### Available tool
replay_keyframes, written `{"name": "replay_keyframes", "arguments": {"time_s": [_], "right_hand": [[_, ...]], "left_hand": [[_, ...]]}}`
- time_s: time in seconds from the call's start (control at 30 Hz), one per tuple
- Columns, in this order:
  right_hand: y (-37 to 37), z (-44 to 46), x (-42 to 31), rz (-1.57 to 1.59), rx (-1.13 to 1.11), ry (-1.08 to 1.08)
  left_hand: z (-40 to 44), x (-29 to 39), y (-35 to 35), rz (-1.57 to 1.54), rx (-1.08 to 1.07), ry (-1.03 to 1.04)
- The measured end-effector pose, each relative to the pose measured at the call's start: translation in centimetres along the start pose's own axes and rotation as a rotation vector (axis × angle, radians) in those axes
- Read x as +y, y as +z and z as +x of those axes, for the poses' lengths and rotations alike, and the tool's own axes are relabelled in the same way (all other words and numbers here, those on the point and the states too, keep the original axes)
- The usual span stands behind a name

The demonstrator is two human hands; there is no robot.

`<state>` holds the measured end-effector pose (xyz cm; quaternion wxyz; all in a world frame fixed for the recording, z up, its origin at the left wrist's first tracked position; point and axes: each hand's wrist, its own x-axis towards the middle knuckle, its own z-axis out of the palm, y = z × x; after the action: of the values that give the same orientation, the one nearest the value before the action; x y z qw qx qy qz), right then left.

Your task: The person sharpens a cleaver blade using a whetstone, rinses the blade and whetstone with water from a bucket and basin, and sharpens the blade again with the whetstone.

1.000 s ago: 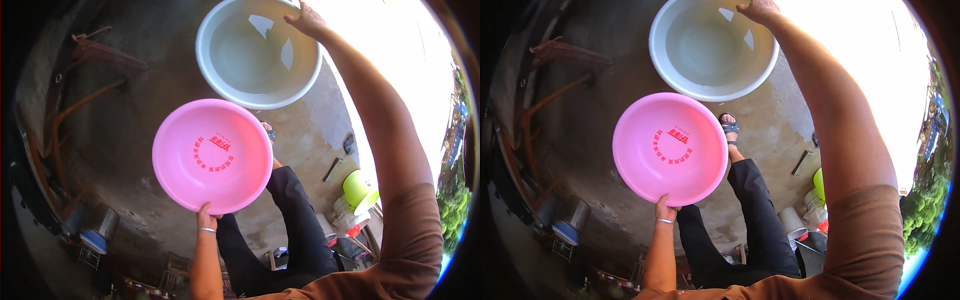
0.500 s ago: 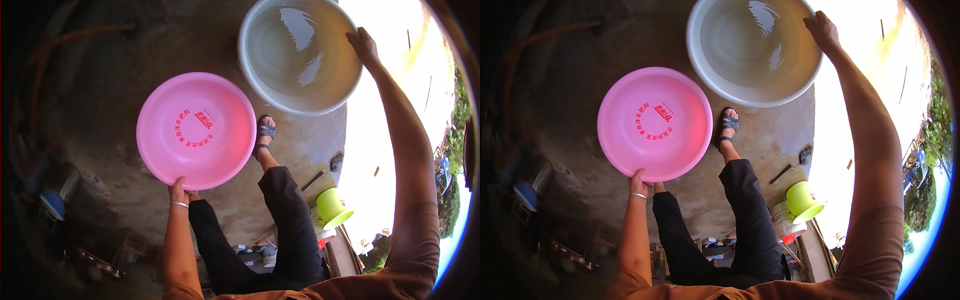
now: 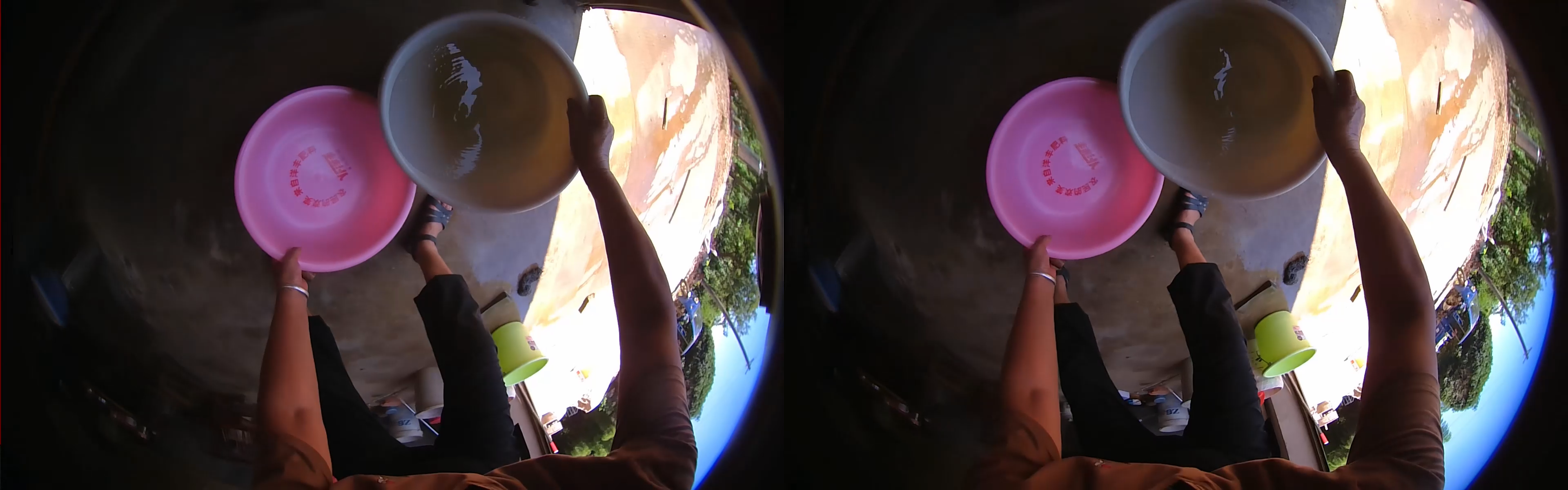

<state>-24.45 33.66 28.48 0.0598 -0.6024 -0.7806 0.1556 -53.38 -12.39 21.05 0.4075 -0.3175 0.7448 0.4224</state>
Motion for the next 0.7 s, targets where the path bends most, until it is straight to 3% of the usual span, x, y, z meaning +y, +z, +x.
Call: {"name": "replay_keyframes", "arguments": {"time_s": [0.4,0.47,0.7], "right_hand": [[0.0,-3.3,-4.6,-0.079,0.001,0.102],[0.1,-4.3,-4.8,-0.087,0.019,0.058],[0.8,-6.2,-4.0,-0.051,0.076,0.039]], "left_hand": [[6.4,-3.2,-3.5,-0.057,-0.112,-0.133],[5.2,-3.1,-2.4,-0.012,-0.086,0.029],[7.6,-2.9,-3.3,0.009,-0.095,-0.105]]}}
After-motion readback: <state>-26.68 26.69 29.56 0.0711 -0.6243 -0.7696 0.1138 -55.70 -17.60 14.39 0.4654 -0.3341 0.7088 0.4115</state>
